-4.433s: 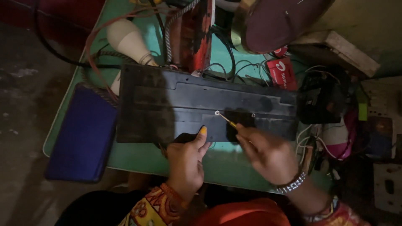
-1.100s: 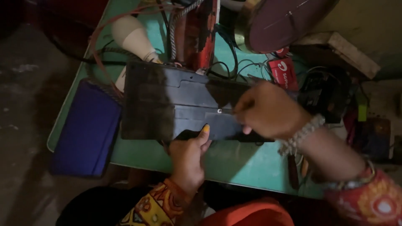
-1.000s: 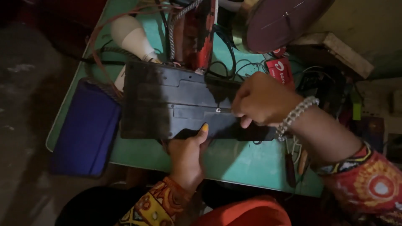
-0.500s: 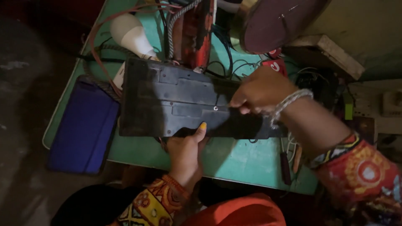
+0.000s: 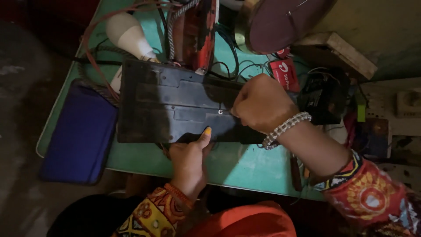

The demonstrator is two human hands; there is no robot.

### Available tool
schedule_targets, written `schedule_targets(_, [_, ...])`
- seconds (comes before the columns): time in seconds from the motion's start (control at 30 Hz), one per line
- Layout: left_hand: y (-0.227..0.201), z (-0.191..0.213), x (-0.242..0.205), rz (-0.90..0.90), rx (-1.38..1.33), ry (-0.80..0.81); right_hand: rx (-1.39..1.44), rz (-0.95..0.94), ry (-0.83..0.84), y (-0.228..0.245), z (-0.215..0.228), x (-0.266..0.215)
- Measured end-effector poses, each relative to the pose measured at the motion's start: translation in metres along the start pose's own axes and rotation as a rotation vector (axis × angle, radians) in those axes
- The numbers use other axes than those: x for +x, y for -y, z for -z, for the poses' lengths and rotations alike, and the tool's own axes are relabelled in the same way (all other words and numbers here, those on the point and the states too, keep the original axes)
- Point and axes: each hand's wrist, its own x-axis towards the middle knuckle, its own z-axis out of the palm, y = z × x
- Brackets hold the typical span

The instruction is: The person removes screws from a black plastic panel lying on a cluttered workbench, holding the panel steady with one hand while turning screws with screwdrivers. They switch between screwdrivers, work across several screw positions, and lift and reposition the panel partway through.

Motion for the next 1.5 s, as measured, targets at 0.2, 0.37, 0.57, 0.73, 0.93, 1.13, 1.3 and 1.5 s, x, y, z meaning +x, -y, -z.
schedule_targets(0.2, [0.017, 0.013, 0.016, -0.035, 0.025, -0.021, -0.106, 0.289, -0.106, -0.019, -0.006, 0.0])
schedule_targets(0.37, [0.015, 0.013, 0.015, -0.024, 0.084, -0.034, -0.161, 0.37, -0.1, -0.018, -0.005, -0.006])
schedule_targets(0.57, [-0.002, 0.0, -0.002, -0.001, 0.031, -0.016, -0.352, 0.553, -0.103, -0.023, -0.003, -0.015])
schedule_targets(0.73, [0.033, 0.027, 0.03, -0.083, 0.102, -0.003, -0.591, 0.733, -0.11, -0.037, -0.001, -0.018])
schedule_targets(0.93, [0.01, 0.01, 0.01, 0.025, 0.087, -0.027, -0.646, 1.086, -0.315, -0.072, -0.013, -0.038])
schedule_targets(1.13, [0.003, 0.006, 0.006, 0.089, 0.009, 0.014, 0.122, 0.358, -0.52, -0.151, -0.098, -0.108])
schedule_targets(1.3, [0.016, 0.016, 0.018, 0.069, -0.032, 0.048, 0.159, 0.358, -0.489, -0.211, -0.141, -0.124])
schedule_targets(1.5, [0.021, 0.042, 0.035, 0.01, 0.16, 0.062, 0.135, 0.329, -0.595, -0.246, -0.16, -0.099])
